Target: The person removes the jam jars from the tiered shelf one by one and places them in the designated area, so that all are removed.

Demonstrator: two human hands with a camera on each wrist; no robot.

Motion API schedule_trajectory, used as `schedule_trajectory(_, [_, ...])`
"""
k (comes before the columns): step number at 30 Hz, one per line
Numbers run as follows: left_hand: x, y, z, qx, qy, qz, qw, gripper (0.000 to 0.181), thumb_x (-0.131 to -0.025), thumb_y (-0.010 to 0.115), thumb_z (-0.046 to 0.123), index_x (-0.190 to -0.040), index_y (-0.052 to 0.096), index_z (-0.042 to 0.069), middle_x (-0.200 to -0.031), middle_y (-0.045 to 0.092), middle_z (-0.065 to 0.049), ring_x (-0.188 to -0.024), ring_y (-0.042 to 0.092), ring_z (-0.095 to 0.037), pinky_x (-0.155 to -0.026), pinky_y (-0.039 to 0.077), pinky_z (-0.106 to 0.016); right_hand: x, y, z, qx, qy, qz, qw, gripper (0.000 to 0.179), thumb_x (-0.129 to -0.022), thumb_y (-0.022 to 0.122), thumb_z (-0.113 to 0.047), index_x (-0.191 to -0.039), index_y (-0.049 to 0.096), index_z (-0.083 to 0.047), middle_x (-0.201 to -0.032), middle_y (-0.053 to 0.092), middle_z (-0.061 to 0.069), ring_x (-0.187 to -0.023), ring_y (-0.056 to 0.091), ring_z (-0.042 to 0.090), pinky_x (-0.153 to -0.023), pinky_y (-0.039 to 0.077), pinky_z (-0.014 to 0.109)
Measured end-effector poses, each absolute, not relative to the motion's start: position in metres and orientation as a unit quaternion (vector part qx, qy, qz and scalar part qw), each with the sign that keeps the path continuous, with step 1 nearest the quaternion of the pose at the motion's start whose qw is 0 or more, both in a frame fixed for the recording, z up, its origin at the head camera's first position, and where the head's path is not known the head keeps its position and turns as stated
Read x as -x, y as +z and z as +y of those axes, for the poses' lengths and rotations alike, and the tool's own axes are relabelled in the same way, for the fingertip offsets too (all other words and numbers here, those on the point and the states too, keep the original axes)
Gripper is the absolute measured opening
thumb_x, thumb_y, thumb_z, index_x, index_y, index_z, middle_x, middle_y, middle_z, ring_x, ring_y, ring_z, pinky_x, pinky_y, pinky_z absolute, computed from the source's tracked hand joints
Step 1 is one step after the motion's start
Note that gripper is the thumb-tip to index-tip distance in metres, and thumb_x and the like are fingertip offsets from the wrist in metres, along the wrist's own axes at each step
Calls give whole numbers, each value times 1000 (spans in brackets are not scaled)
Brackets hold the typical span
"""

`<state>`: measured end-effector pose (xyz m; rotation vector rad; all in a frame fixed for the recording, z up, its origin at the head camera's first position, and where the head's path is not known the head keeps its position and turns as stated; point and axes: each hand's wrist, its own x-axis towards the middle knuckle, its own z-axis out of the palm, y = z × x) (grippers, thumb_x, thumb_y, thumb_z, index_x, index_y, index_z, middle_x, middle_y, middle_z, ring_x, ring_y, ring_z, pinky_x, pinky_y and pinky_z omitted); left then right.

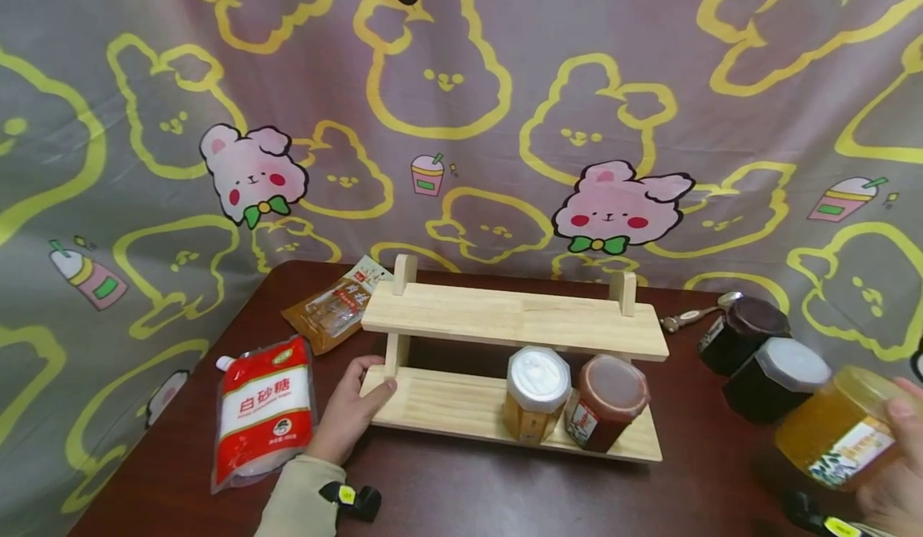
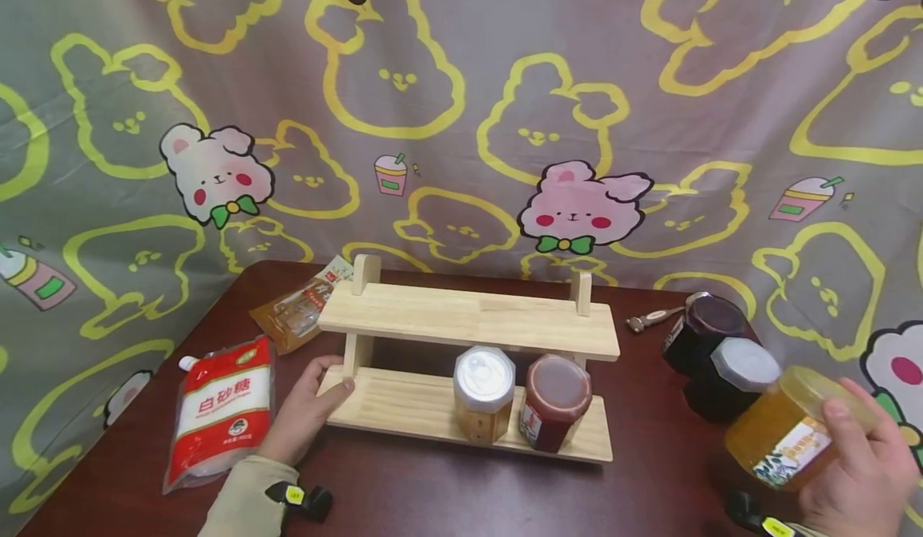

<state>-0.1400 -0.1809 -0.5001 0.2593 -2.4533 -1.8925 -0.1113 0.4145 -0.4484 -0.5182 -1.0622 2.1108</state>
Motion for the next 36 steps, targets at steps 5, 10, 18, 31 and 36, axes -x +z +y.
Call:
schedule_trajectory(5, [140,-500,-180,-82,-619,-781,18,41,-94,70,16,-129,50,9,-121,60,-15,-99,57,-22,-85,45,-32,105,-453,426,233,767,-491,341,43,-88,63,9,-123,65,-16,-110,64,-5,-94,56,7,-64,44,12])
schedule_trajectory(10, [141,-502,-181,-84,-628,-774,16,39,-94,69,13,-129,50,9,-120,60,-16,-97,59,-21,-82,48,-29,103,-463,431,153,773,-520,328,42,-88,60,19,-116,68,-11,-99,70,-4,-86,60,6,-65,45,12])
schedule_trajectory(18, [141,-499,-181,-78,-629,-774,9,41,-95,67,14,-130,48,8,-123,59,-17,-99,59,-21,-83,49,-28,100,-473,433,61,815,-490,303,42,-89,52,23,-115,71,-4,-94,73,3,-80,67,9,-63,51,17])
schedule_trajectory(31, [140,-497,-181,-83,-621,-780,5,41,-96,68,15,-130,48,9,-125,58,-16,-102,58,-21,-85,47,-30,100,-479,433,-42,839,-463,283,52,-75,48,39,-113,61,7,-96,71,11,-82,69,15,-66,55,21])
schedule_trajectory(36, [140,-497,-180,-83,-620,-780,6,41,-96,67,15,-130,48,8,-125,59,-16,-103,58,-21,-86,47,-30,101,-480,438,-71,823,-508,242,53,-77,47,39,-113,60,3,-97,71,9,-83,69,13,-66,55,21])
